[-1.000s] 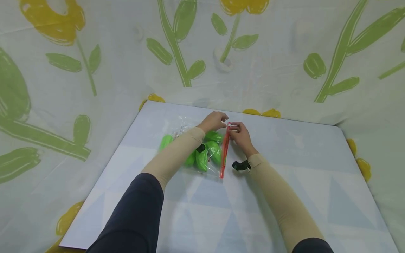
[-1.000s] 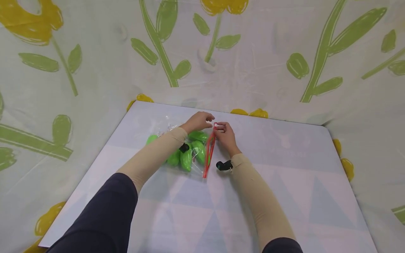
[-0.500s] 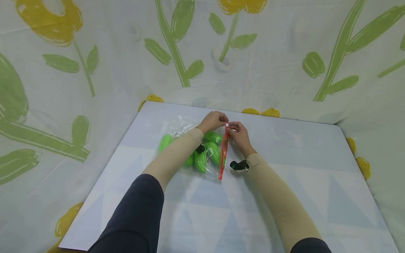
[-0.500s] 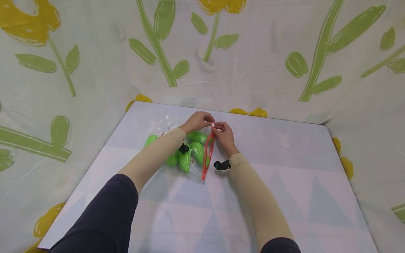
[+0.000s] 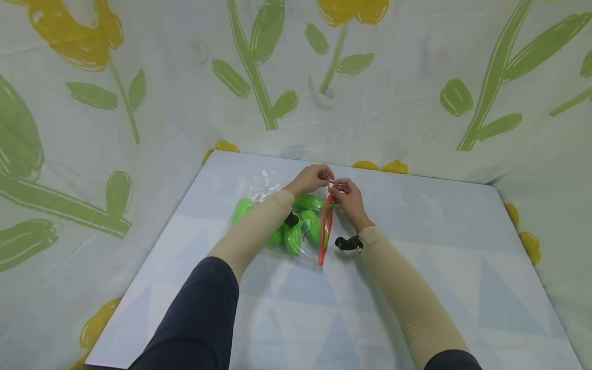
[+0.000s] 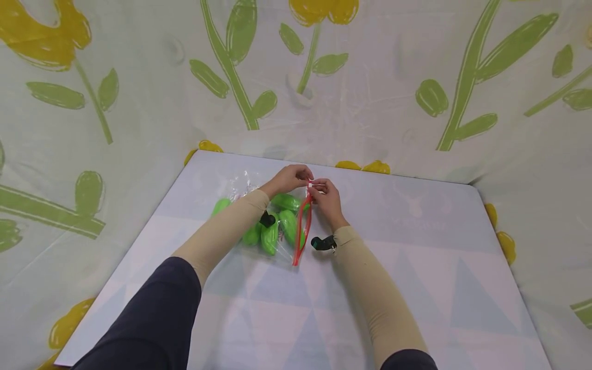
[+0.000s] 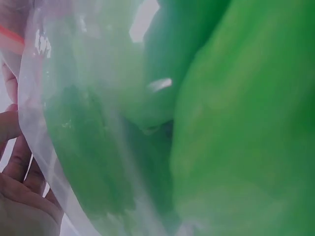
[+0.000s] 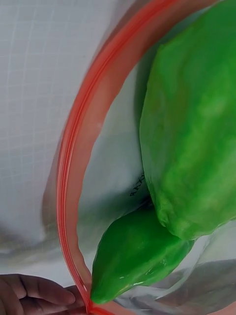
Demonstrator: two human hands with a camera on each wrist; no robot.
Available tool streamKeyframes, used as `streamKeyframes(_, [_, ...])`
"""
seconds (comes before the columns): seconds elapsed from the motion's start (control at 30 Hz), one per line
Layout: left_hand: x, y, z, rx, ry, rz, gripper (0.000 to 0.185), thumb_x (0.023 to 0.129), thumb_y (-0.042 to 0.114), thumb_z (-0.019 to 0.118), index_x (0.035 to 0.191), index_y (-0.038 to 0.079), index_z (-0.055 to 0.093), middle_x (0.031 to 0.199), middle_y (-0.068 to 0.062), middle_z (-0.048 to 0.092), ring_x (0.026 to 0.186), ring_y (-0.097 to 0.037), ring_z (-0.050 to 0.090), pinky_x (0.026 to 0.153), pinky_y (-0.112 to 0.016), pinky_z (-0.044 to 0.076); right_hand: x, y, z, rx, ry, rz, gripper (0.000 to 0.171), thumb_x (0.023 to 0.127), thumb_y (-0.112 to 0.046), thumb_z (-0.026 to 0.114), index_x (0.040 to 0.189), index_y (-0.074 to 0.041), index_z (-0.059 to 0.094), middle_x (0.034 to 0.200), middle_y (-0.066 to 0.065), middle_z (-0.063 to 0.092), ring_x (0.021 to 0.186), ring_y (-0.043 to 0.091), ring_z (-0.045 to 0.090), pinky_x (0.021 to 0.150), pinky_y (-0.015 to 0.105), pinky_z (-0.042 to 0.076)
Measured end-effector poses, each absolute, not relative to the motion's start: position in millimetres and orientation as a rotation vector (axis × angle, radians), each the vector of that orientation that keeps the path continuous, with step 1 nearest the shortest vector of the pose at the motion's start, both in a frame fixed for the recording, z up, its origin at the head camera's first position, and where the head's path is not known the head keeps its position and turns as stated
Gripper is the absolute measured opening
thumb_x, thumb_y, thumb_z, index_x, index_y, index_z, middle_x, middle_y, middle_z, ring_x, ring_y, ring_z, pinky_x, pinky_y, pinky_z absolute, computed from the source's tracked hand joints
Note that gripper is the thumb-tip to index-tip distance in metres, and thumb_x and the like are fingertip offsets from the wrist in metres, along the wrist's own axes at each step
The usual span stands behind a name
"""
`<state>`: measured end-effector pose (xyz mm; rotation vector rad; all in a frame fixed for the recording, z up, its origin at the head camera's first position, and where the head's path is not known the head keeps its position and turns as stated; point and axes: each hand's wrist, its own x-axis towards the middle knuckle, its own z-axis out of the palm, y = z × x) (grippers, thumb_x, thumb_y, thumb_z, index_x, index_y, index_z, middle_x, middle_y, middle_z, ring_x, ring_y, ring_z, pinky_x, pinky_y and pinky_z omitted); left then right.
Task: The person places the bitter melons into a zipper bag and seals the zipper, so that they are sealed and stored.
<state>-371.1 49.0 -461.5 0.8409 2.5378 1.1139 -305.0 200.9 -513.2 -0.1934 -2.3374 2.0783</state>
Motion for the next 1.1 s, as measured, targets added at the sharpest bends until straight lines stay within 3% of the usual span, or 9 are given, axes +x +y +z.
streamKeyframes(0.43, [-368.9,50.7,-462.1,0.814,2.527,1.118,0.013,0.089,0.011,0.062,0.101,0.009,0.066,0.101,-0.002,0.068,0.098,-0.013,0.06,0.088,-0.027,0.047,-303.4,201.9,-514.5,-0.191,-2.333,2.045,0.032,0.088,-0.031,0.064,0.111,-0.011,0.055,0.102,0.007,0.063,0.085,0.015,0.06,0.072,0.026,0.054])
streamKeyframes(1.1, [-369.9,45.0,-459.0,0.755,2.612,1.109,0.013,0.089,0.011,0.061,0.101,0.011,0.066,0.101,-0.002,0.067,0.097,-0.014,0.06,0.085,-0.027,0.047,-292.4,192.7,-510.2,-0.234,-2.391,2.037,0.024,0.088,-0.025,0.063,0.106,-0.011,0.055,0.093,0.005,0.059,0.084,0.016,0.057,0.077,0.03,0.051])
